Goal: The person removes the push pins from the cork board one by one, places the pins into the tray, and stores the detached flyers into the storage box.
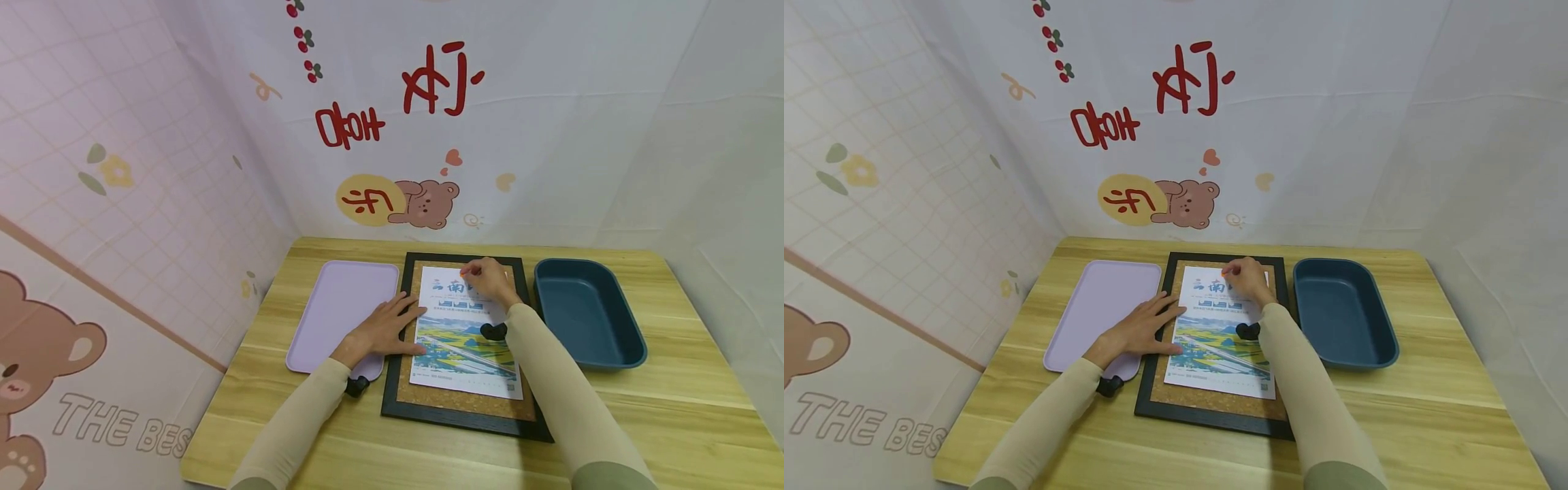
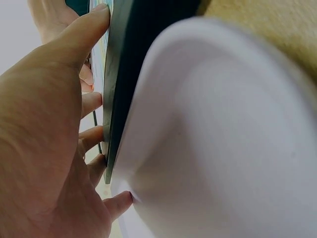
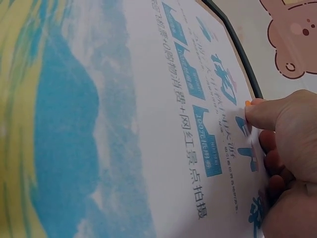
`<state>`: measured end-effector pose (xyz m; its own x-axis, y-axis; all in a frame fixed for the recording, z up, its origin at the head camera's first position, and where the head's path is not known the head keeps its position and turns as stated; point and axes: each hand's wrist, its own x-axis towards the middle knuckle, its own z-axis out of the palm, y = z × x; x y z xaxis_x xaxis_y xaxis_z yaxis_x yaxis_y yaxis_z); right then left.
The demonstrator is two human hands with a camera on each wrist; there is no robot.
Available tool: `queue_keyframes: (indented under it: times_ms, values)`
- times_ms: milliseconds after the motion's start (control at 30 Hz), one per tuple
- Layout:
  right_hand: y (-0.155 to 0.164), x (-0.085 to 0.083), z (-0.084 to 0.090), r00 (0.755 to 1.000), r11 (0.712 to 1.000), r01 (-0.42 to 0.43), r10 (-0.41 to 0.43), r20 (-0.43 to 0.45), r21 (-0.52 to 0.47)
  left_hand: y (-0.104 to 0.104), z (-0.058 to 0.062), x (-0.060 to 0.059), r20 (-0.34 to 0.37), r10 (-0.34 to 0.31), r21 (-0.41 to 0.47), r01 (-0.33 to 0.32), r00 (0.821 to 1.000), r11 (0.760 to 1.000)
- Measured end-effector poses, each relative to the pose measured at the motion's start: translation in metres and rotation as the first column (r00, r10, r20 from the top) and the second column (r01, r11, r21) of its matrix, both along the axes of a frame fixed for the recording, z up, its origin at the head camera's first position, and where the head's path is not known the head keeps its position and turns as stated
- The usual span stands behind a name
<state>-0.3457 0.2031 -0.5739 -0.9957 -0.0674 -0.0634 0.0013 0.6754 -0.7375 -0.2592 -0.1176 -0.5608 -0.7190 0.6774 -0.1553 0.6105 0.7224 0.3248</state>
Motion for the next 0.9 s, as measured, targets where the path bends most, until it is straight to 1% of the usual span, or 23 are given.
queue_keyframes:
  times_ms: [267,533,767,900]
  values:
    - [-0.001,0.0,0.003,1.0,1.0,-0.017,0.017,-0.016,0.019,0.001,-0.001,0.0,0.005,0.004,-0.004,-0.004,1.0,1.0]
    - [-0.002,0.002,0.006,1.0,1.0,-0.008,0.008,0.015,0.014,0.001,-0.003,-0.001,0.005,0.008,0.0,-0.008,1.0,1.0]
    - [-0.004,0.001,0.013,1.0,0.999,-0.024,0.023,0.019,0.045,0.001,-0.002,0.0,0.011,0.012,0.011,-0.012,1.0,1.0]
    - [-0.005,0.0,0.013,0.999,0.998,-0.022,0.02,0.027,0.053,0.001,-0.001,0.0,0.009,0.011,0.014,-0.011,1.0,1.0]
